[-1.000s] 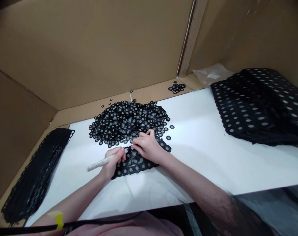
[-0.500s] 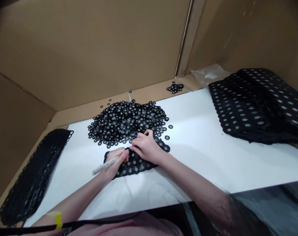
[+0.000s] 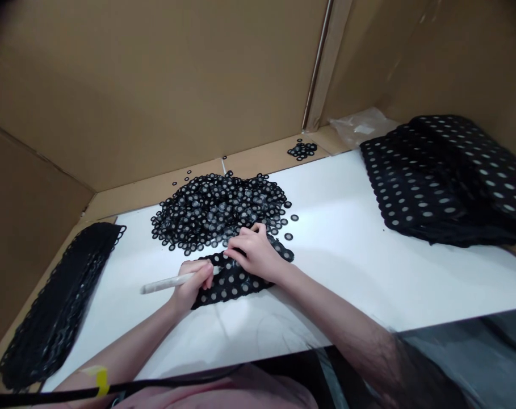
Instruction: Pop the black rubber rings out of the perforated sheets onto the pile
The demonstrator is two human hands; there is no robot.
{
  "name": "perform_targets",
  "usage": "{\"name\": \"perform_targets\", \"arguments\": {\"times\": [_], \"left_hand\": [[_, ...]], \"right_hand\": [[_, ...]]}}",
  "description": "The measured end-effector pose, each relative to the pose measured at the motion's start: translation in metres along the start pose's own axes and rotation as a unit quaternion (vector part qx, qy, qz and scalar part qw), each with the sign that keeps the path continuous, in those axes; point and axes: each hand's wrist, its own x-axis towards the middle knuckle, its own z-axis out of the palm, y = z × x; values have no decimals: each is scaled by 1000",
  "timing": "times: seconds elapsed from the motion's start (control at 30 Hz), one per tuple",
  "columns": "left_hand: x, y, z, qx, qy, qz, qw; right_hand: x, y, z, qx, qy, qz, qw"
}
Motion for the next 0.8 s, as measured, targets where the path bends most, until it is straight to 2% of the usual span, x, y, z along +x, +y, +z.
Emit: {"name": "perform_targets", "arguments": {"times": [0.17, 0.4, 0.57, 0.7, 0.8], "left_hand": [[2, 3, 2, 5, -13, -30, 999], [1, 0, 1, -5, 1, -33, 999], [4, 8, 2, 46, -45, -38, 997], [9, 14, 7, 134, -109, 13, 985], [9, 13, 9, 166, -109, 41, 979]], "right_hand": [[-1, 0, 0, 21, 12, -9, 1000], [0, 0, 1, 28, 18, -13, 999], [0, -3, -1, 5, 10, -20, 1000], [0, -4, -2, 7, 15, -47, 999], [0, -4, -2, 13, 25, -47, 998]]}}
